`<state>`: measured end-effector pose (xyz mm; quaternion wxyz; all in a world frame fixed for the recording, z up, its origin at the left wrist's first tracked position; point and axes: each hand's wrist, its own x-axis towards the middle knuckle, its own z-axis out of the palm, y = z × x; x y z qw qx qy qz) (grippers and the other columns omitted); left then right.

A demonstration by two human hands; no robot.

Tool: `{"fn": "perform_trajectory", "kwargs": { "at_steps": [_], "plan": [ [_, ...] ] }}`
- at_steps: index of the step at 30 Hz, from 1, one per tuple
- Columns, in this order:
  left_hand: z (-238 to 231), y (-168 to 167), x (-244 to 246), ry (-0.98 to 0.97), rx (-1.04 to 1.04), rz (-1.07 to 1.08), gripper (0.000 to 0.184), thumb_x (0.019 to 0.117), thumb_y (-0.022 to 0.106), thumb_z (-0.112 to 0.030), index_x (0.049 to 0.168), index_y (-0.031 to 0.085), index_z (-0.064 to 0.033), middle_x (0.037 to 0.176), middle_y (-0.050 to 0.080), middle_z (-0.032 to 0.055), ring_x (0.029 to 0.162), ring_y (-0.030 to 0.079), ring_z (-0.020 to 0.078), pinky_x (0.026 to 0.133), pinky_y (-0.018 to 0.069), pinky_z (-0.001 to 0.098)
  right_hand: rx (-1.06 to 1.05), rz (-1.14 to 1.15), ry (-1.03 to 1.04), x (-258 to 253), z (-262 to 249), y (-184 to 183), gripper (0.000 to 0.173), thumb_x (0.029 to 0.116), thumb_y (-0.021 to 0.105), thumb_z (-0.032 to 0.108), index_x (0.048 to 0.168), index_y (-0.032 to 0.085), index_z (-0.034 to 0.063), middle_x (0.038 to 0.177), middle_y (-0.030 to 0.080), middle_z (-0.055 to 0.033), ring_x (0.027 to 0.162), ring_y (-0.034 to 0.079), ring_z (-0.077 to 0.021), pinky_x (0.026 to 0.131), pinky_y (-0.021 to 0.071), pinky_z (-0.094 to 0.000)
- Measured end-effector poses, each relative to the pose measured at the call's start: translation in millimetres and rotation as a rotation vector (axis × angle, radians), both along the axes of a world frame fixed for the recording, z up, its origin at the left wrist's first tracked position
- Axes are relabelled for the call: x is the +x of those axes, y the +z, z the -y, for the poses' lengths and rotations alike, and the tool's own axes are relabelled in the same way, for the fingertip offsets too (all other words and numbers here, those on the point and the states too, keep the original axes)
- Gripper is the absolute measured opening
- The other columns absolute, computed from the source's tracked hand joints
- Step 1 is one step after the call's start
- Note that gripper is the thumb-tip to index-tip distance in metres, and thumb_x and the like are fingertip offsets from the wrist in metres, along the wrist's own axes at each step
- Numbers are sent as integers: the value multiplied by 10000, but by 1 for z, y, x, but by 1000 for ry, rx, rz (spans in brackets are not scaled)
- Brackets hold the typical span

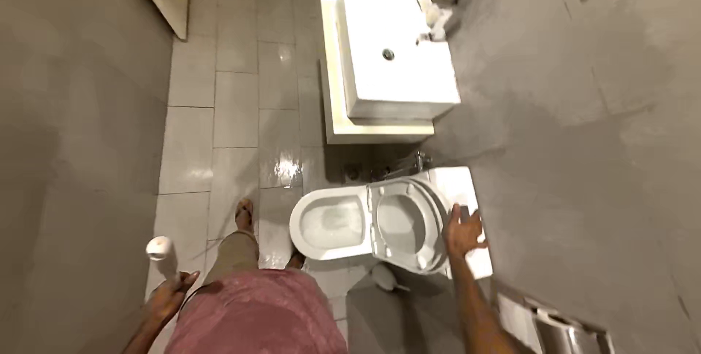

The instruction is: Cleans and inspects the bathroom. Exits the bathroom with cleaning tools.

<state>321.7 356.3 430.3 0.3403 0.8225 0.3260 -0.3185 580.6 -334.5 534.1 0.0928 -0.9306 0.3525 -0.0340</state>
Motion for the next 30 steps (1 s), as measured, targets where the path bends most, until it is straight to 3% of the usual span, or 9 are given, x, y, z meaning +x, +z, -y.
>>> {"fn": "perform_trajectory", "kwargs": {
  "at_steps": [3,6,9,11,13,17,20,24,30],
  "plan": [
    [-25,-18,28,17,11,-51,502,1041,559,-477,1231,688,-30,1181,687,283,1154,635,488,979,459,716,-192,228,96,5,-70,-15,666,1035,486,492,1488,483,3,1519,499,-242,1431,447,-419,1163,240,-690],
    [-60,-35,73,4,2,-98,520,1027,579,-495,1237,683,-32,1171,690,287,1136,644,494,957,478,711,-81,140,271,21,-158,-45,530,1016,570,369,1378,583,-18,1422,562,-280,1329,519,-476,1084,353,-693],
    [-108,-47,132,4,-24,-109,511,1017,601,-491,1257,688,-48,1213,689,269,1181,637,471,1002,467,694,412,-406,421,49,-251,-84,410,1052,545,286,1369,601,33,1259,669,-216,1169,647,-368,1011,509,-574],
    [-139,-44,170,46,-52,-94,496,1014,617,-472,1259,688,-47,1221,688,264,1192,635,459,1017,463,682,795,-922,485,72,-309,-106,443,1070,538,305,1430,544,46,1288,659,-213,1154,646,-357,986,510,-555],
    [-170,-37,212,87,-74,-79,502,1013,616,-477,1258,690,-45,1217,693,251,1184,646,435,1019,475,658,877,-1242,542,103,-368,-123,434,1060,556,338,1395,586,64,1284,664,-189,1126,653,-349,938,511,-570],
    [-226,-29,300,141,-99,4,513,997,650,-470,1210,695,-6,1143,703,260,1101,669,426,985,495,640,775,-784,704,189,-463,-121,485,1030,612,285,1444,552,41,1299,658,-221,1180,656,-350,1049,507,-537],
    [-255,-28,361,135,-104,-23,543,1003,625,-500,1231,683,-12,1179,691,260,1152,652,412,1018,484,620,774,-577,639,261,-500,-108,433,1054,575,265,1440,562,68,1276,686,-177,1143,684,-301,1021,532,-502],
    [-290,-42,435,79,-163,85,426,1011,653,-387,1162,703,9,1172,699,219,1156,647,344,1051,478,551,763,-687,589,343,-509,-122,426,1064,560,312,1424,580,84,1251,696,-179,1158,673,-327,1031,510,-537],
    [-336,-27,564,209,-139,281,300,968,727,-249,1078,739,30,1157,714,212,1167,654,320,1072,490,494,510,-1237,652,458,-526,-170,468,1004,645,345,1325,623,5,1327,630,-265,1266,591,-422,1043,456,-636]
  ]
}}
